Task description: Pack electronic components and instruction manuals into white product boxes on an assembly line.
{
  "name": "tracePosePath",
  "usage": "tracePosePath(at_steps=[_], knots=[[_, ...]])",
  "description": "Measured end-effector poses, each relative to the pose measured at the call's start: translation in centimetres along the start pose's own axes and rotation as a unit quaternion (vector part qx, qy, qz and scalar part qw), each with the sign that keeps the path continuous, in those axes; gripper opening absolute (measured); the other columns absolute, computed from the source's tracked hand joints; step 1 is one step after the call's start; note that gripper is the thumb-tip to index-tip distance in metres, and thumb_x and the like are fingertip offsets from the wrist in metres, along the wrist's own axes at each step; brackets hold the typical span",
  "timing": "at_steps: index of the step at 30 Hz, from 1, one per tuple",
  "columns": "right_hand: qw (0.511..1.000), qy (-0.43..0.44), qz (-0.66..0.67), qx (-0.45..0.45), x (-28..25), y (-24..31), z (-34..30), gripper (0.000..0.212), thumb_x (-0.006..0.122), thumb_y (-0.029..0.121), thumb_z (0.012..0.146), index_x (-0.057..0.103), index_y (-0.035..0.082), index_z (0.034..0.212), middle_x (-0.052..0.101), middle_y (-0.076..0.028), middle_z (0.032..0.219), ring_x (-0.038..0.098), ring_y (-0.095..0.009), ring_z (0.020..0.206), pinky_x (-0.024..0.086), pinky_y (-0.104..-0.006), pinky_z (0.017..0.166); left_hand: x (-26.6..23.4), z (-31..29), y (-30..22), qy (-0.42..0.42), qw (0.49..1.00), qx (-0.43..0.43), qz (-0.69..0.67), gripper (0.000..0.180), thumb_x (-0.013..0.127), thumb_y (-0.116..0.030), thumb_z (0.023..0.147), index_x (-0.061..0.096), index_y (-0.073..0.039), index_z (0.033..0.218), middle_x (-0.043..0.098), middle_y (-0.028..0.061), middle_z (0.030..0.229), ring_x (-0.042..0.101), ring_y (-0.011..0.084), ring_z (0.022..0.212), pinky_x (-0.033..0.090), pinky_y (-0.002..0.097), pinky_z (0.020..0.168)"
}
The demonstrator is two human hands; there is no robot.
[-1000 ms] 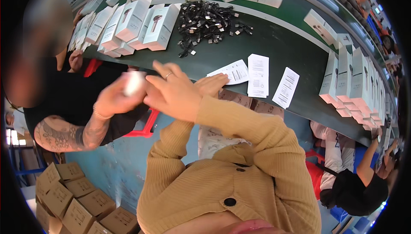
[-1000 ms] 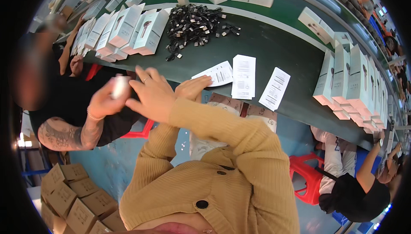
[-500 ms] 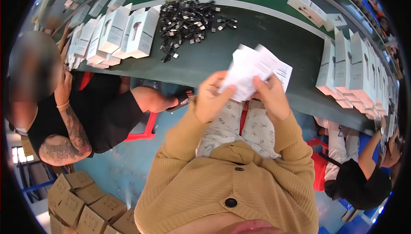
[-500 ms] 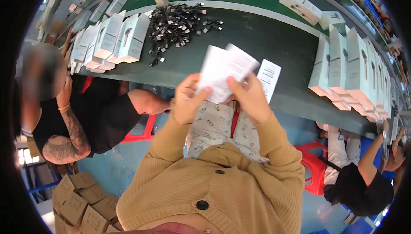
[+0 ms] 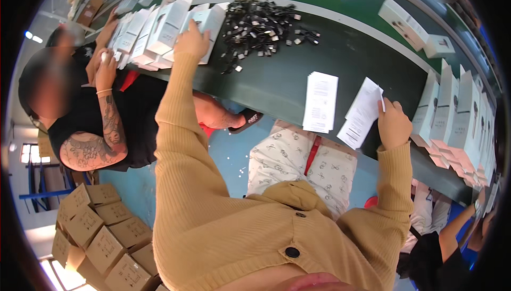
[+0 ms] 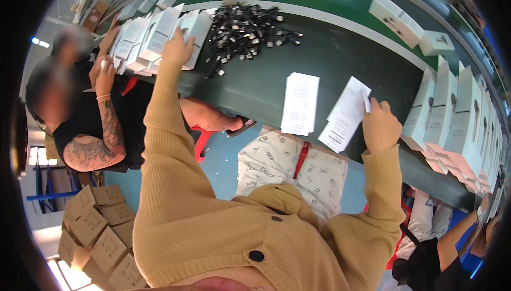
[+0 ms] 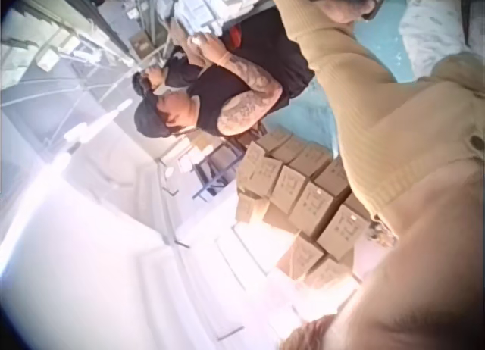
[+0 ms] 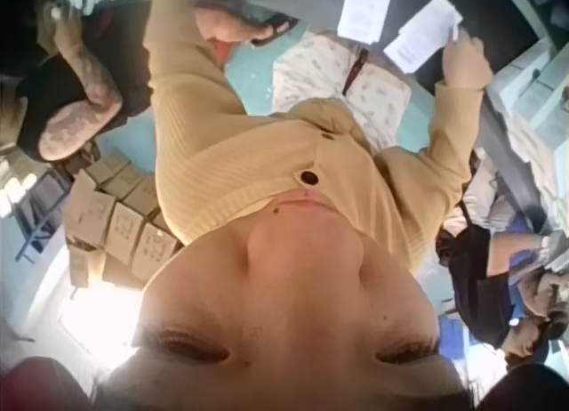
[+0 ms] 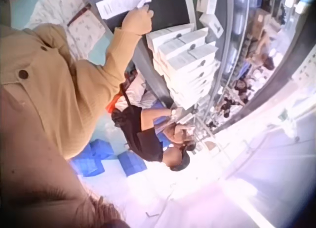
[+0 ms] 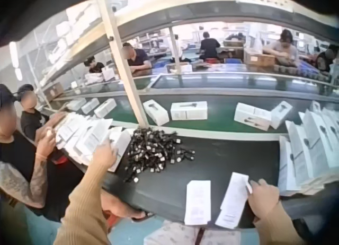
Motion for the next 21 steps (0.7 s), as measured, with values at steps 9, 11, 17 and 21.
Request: tracePosePath(at_steps=[9, 11, 17, 21], knots=[[0.871, 0.066, 0.459, 0.163, -1.9, -4.5, 0.2, 0.032, 0.063, 0.028, 0.090, 0.065, -0.004, 0.087, 0.064, -0.008, 0.066, 0.057, -0.011, 0.053, 0.045, -0.0267, 0.051, 1.0, 1.2, 2.5, 0.074, 0.981, -0.018, -0.180, 0.104, 0.080, -0.054, 0.059, 0.040, 0.013, 0.128, 0.058, 0.0296, 0.114, 0.060, 0.0365, 0.105, 0.048, 0.0406, 0.087], [0.813, 0.042, 0.553, 0.178, -2.3, -4.1, -0.7, 0.028, 0.064, 0.024, 0.090, 0.065, -0.004, 0.086, 0.066, -0.006, 0.069, 0.058, -0.012, 0.054, 0.045, -0.0259, 0.051, 1.6, 0.4, 2.3, 0.026, 0.978, -0.006, -0.205, 0.102, 0.084, -0.051, 0.058, 0.043, 0.013, 0.125, 0.060, 0.0256, 0.111, 0.062, 0.0308, 0.100, 0.049, 0.0383, 0.085], [0.760, 0.035, 0.624, 0.177, -4.6, -3.2, -1.8, 0.020, 0.063, 0.017, 0.090, 0.065, -0.002, 0.090, 0.067, -0.006, 0.076, 0.060, -0.010, 0.059, 0.043, -0.0221, 0.051, -0.6, -4.6, 3.2, -0.058, 0.955, 0.069, -0.282, 0.090, 0.077, -0.035, 0.076, 0.027, 0.007, 0.138, 0.044, 0.0223, 0.131, 0.044, 0.0292, 0.122, 0.035, 0.0360, 0.102], [0.748, 0.005, 0.645, 0.160, -8.0, -2.6, -2.3, 0.018, 0.063, 0.014, 0.090, 0.063, -0.002, 0.096, 0.067, -0.006, 0.077, 0.061, -0.010, 0.060, 0.041, -0.0214, 0.049, -4.7, -11.5, -1.0, 0.004, 0.787, 0.066, -0.614, 0.061, 0.051, -0.021, 0.096, 0.021, 0.000, 0.145, 0.044, 0.0130, 0.133, 0.044, 0.0230, 0.121, 0.036, 0.0339, 0.101]])
Point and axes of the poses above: each hand's wrist, its own z-axis towards the middle knuckle, its own x-axis out of the palm, y = z × x, the point moved 8 cm from there along z, towards the middle knuckle
